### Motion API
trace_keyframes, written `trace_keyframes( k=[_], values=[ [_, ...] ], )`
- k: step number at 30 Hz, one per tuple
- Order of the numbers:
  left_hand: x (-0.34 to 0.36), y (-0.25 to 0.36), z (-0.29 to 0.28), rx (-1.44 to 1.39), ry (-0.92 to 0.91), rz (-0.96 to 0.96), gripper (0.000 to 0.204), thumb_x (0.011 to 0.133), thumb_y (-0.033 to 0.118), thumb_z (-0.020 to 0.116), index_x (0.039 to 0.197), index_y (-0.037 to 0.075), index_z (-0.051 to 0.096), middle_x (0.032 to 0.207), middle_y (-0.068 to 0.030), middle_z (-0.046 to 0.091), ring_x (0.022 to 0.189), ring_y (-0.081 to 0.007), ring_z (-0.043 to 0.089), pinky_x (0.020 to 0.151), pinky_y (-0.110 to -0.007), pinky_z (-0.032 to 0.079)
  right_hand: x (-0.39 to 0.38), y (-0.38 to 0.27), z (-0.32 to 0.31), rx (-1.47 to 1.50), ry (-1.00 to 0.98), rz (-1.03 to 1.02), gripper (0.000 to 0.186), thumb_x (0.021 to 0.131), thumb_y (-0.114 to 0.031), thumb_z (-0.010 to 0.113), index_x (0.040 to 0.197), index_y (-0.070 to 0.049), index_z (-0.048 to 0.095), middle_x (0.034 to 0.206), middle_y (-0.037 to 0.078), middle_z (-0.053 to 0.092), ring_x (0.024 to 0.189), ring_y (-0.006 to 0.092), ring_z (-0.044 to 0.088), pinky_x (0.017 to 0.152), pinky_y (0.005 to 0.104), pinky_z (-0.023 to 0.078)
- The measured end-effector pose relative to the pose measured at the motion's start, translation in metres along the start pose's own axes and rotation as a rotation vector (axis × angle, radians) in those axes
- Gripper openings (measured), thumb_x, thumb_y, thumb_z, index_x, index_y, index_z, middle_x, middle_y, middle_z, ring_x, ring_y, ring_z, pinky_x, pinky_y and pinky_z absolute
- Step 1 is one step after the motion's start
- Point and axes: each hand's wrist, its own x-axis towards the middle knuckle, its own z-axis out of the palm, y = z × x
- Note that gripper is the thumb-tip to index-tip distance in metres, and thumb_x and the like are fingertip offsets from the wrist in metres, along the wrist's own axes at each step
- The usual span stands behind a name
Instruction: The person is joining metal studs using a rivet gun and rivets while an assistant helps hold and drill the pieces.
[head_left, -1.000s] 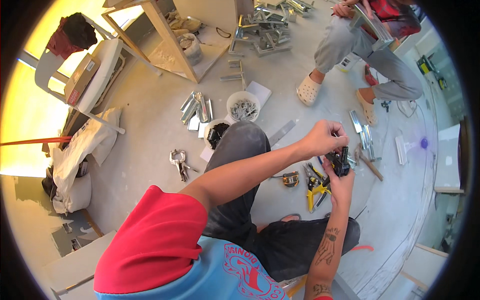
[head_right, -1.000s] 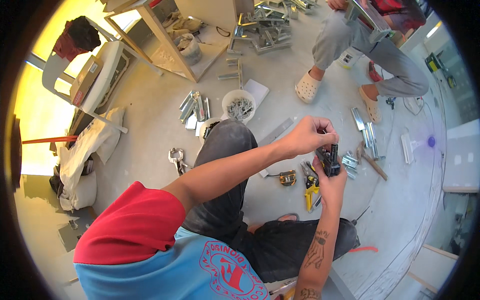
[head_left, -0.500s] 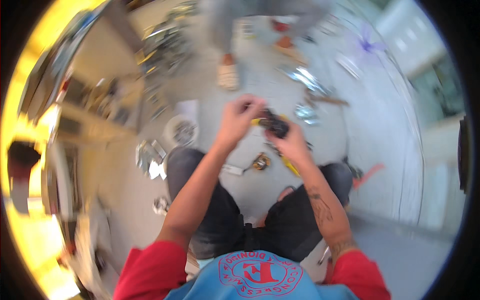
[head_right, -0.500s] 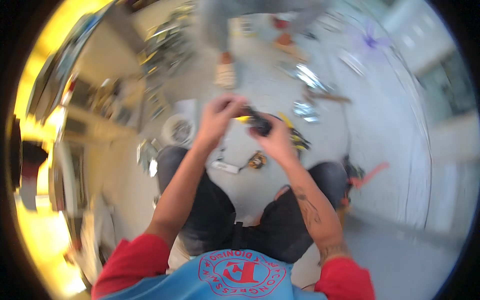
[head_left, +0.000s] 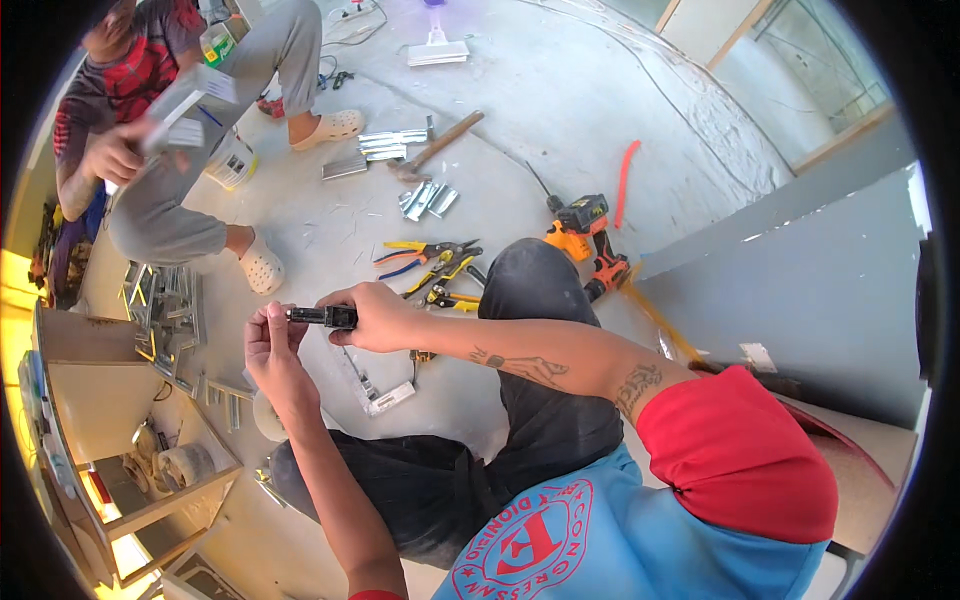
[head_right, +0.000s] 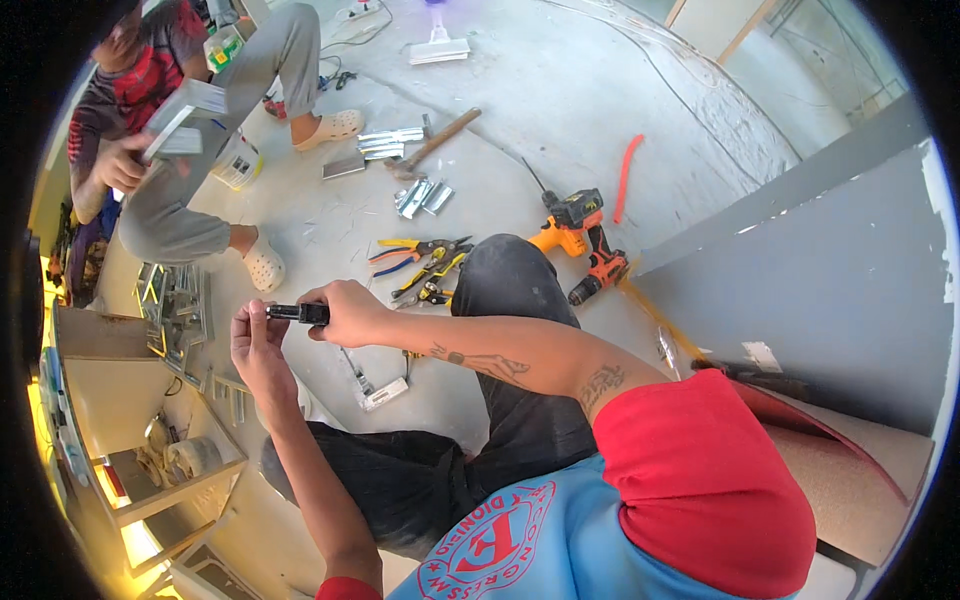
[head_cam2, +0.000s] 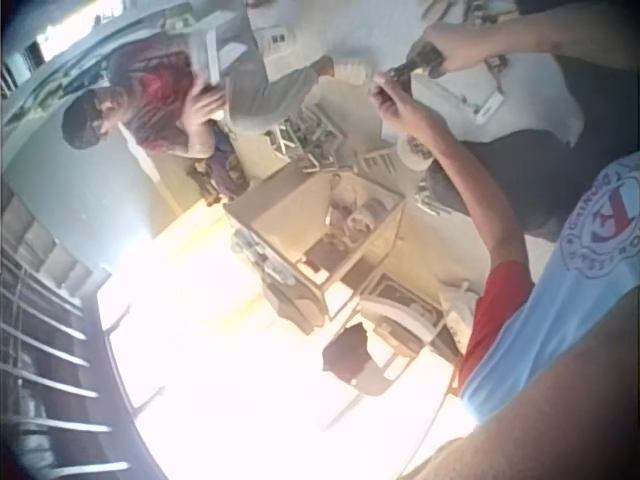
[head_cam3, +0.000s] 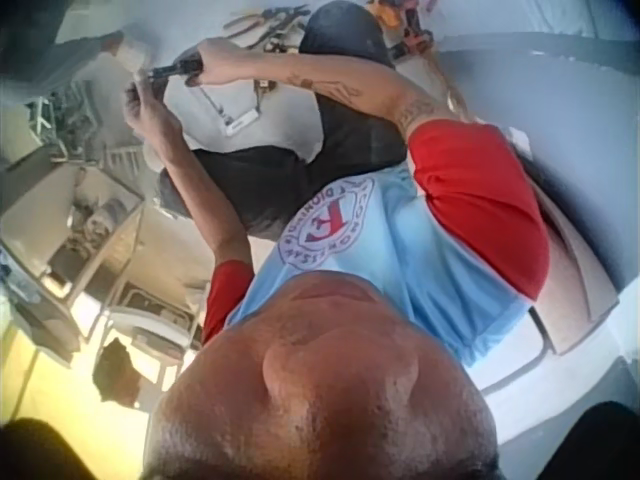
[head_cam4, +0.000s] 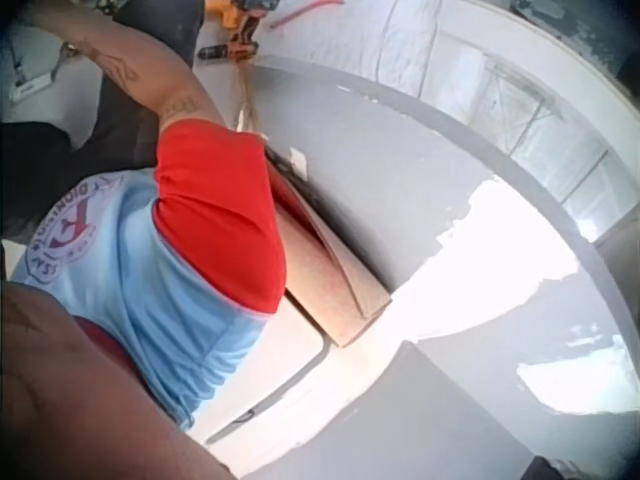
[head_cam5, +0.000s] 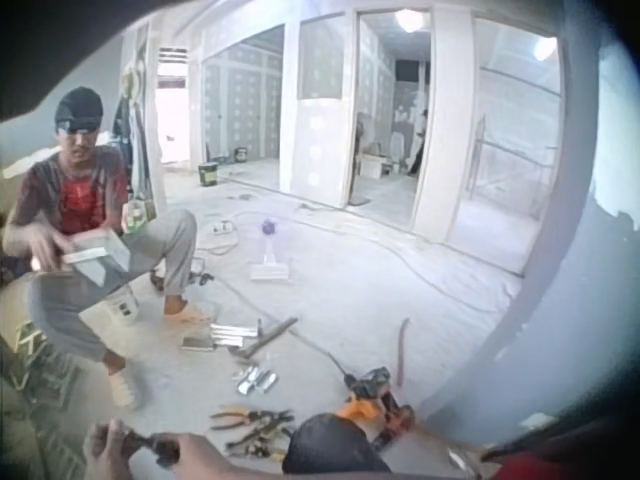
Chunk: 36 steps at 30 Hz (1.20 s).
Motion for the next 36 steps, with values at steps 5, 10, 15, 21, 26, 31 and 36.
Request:
trace_keyframes(
  k=[5, 10, 15, 21, 26, 31, 36],
  values=[
    [-0.0013, 0.0036, 0.0022, 0.008, 0.016, -0.01, 0.021, 0.097, 0.023, 0.058, 0.093, 0.003, 0.059, 0.086, -0.003, 0.062, 0.076, -0.0093, 0.06, 0.074, -0.026, 0.051, 0.0014, 0.0032, 0.0022, -0.005, 0.008, -0.013, 0.039, 0.071, -0.016, 0.076, 0.108, -0.008, 0.066, 0.076, 0.014, 0.067, 0.069, 0.027, 0.064, 0.067, 0.034, 0.048],
    [-0.0012, 0.0026, 0.0016, -0.06, -0.018, -0.056, 0.021, 0.097, 0.023, 0.057, 0.092, 0.003, 0.059, 0.083, -0.0031, 0.062, 0.074, -0.0097, 0.061, 0.073, -0.025, 0.051, 0.002, 0.0019, 0.0018, 0.032, 0.025, -0.045, 0.039, 0.072, -0.015, 0.076, 0.11, -0.008, 0.066, 0.078, 0.014, 0.067, 0.069, 0.0263, 0.064, 0.068, 0.0341, 0.048],
    [0.0017, -0.0018, -0.0023, -0.032, -0.011, -0.068, 0.021, 0.097, 0.023, 0.057, 0.091, 0.003, 0.059, 0.082, -0.0029, 0.062, 0.073, -0.0091, 0.06, 0.071, -0.025, 0.051, 0.0023, 0.004, 0.0022, 0.01, 0.011, -0.026, 0.041, 0.072, -0.014, 0.077, 0.111, -0.007, 0.066, 0.079, 0.014, 0.067, 0.07, 0.0252, 0.064, 0.069, 0.0336, 0.048],
    [-0.001, 0.0011, -0.0008, -0.031, -0.003, -0.088, 0.019, 0.096, 0.022, 0.058, 0.092, 0.003, 0.059, 0.084, -0.0023, 0.061, 0.073, -0.009, 0.059, 0.071, -0.025, 0.05, 0.0027, 0.001, 0.002, 0.004, -0.026, 0.029, 0.042, 0.073, -0.012, 0.076, 0.113, -0.008, 0.065, 0.084, 0.013, 0.07, 0.073, 0.0202, 0.066, 0.07, 0.0317, 0.049],
    [-0.0003, 0.0005, -0.0018, -0.036, -0.018, -0.087, 0.018, 0.096, 0.021, 0.058, 0.094, 0.004, 0.058, 0.085, -0.002, 0.061, 0.074, -0.0093, 0.059, 0.072, -0.025, 0.049, 0.0045, 0.0042, 0.0031, -0.001, -0.011, -0.012, 0.042, 0.074, -0.012, 0.076, 0.114, -0.009, 0.064, 0.088, 0.012, 0.071, 0.076, 0.0186, 0.067, 0.071, 0.0304, 0.049],
    [0.0001, 0.0, -0.0027, 0.011, -0.028, -0.096, 0.016, 0.098, 0.023, 0.055, 0.093, 0.007, 0.055, 0.084, -0.0015, 0.061, 0.076, -0.011, 0.061, 0.076, -0.027, 0.048, 0.0035, 0.0005, 0.0009, -0.015, -0.017, 0.023, 0.042, 0.073, -0.012, 0.077, 0.113, -0.009, 0.065, 0.085, 0.013, 0.07, 0.074, 0.0199, 0.066, 0.07, 0.0308, 0.049],
    [-0.0008, 0.003, 0.0006, -0.023, -0.029, -0.091, 0.017, 0.097, 0.022, 0.056, 0.093, 0.006, 0.057, 0.084, -0.0017, 0.061, 0.075, -0.01, 0.06, 0.074, -0.026, 0.049, 0.0027, -0.0004, -0.0006, -0.008, -0.01, 0.007, 0.041, 0.073, -0.013, 0.076, 0.113, -0.009, 0.065, 0.083, 0.014, 0.069, 0.072, 0.0206, 0.066, 0.07, 0.0311, 0.049]
  ],
)
